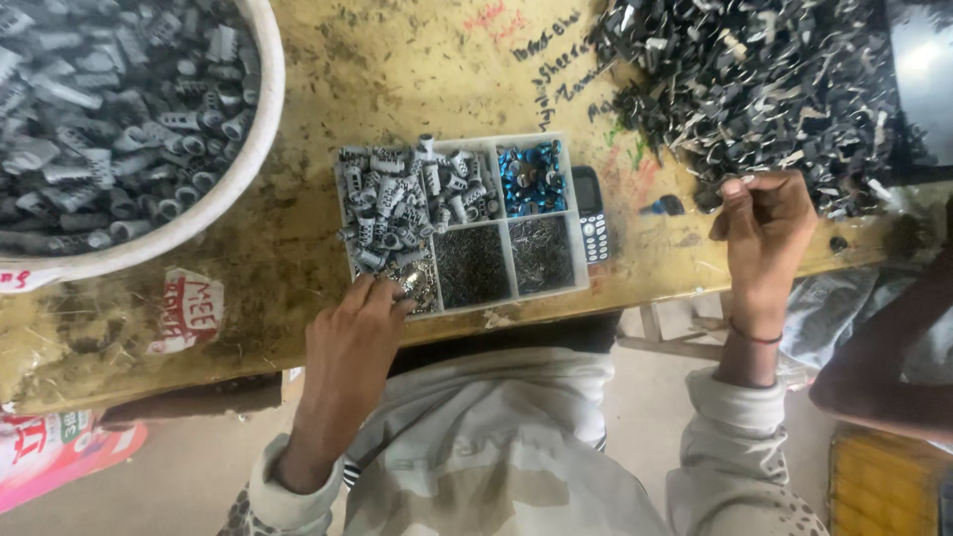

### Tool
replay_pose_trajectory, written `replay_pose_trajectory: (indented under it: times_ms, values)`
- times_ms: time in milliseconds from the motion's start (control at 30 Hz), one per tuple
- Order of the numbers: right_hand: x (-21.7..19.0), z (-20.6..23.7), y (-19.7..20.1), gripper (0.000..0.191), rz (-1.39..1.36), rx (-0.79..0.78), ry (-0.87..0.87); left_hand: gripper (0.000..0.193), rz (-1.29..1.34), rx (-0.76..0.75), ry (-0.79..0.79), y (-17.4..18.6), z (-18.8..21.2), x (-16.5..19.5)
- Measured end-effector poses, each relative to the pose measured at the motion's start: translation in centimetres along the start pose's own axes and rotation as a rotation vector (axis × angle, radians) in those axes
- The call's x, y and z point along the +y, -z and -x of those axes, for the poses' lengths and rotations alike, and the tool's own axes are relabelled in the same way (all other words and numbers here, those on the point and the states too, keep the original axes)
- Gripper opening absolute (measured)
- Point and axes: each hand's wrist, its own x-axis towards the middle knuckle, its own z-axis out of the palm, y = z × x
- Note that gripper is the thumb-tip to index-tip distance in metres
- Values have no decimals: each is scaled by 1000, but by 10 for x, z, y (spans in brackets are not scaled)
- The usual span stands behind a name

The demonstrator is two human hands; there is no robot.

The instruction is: The person picks small gray metal anchor bodies from a compartment box and presses blue plastic inserts into them by hand, then places the assembled pieces into a compartment of the sorting tray, repeating the cycle continuously. A large bowl of unassembled anchors and piles of finished pieces sit on the workbench.

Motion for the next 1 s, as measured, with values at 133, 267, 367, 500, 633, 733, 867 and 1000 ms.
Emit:
replay_pose_trajectory:
  times_ms: [133,267,367,500,633,733,867,1000]
  values:
    - [-17,1,1,6,548,19,340,15,-87,-99,19,0,-2,4]
    - [-20,-8,-16,8,631,-188,416,14,-18,-83,32,8,-6,7]
    - [-25,-7,-34,18,623,-247,412,12,94,-38,34,14,-4,7]
    - [-75,-1,-41,13,160,-116,-3,16,228,39,125,12,2,7]
    - [-114,11,-95,17,12,-741,221,13,326,156,67,4,8,10]
    - [-105,37,-153,15,375,-1010,481,16,400,172,68,2,11,15]
    - [-80,49,-169,15,481,-997,486,15,571,215,101,-3,7,22]
    - [-82,47,-163,11,415,-919,369,20,652,223,102,-8,4,20]
